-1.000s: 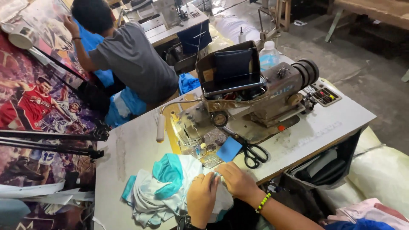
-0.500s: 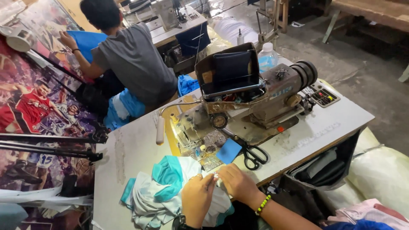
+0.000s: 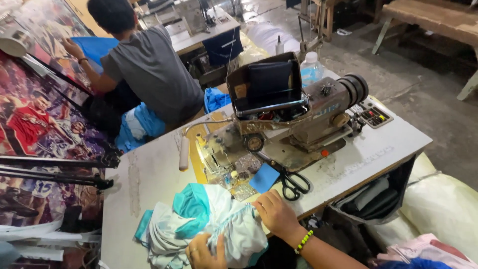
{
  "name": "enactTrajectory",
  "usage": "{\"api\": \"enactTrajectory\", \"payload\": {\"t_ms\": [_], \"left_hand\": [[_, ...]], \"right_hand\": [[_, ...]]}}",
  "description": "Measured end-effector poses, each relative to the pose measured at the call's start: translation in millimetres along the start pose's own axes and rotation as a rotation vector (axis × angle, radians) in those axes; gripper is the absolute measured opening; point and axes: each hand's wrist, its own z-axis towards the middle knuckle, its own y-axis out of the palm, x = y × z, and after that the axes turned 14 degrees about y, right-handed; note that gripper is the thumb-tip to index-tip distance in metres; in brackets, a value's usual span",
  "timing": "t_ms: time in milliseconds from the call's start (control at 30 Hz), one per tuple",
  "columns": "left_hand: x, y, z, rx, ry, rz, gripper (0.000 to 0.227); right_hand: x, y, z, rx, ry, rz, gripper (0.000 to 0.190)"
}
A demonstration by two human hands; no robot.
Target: The person is inspecting a light blue and white shirt at a sewing station, identifying and pulling off loose threads from various parts of the garment.
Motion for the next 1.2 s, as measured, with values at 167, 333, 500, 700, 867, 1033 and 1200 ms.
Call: {"api": "enactTrajectory", "payload": {"t_ms": [167,333,500,700,867,1033,1200], "left_hand": [[2.1,-19.3,-41.4,-0.245,-0.262,-0.075,0.038],[-17.4,-35.1,-21.1,-0.367,-0.438,-0.291,0.015],[21.9,-73.3,112.5,-0.159,-0.327,-0.568,0.021],[23.1,-13.6,139.7,-0.568,0.028,-0.487,0.059],[8.1,-53.2,104.2,-0.346,-0.121,-0.186,0.035],[4.9,-57.3,46.0,-0.795,-0.093,0.096,0.043],[54.0,-64.1,109.4,-0.504,-0.073,-1.316,0.057]], "right_hand": [[3.9,2.3,0.6,-0.052,0.128,0.107,0.022],[0.8,1.8,-0.3,-0.051,0.145,0.124,0.021],[-7.4,-3.8,2.7,-0.099,0.070,0.131,0.028],[20.5,25.1,-12.9,0.014,-0.066,-0.066,0.034],[14.5,22.3,-10.7,-0.008,-0.045,-0.027,0.030],[12.6,23.8,-8.1,-0.058,-0.002,-0.031,0.028],[10.5,25.6,-9.8,-0.087,0.065,-0.042,0.026]]}}
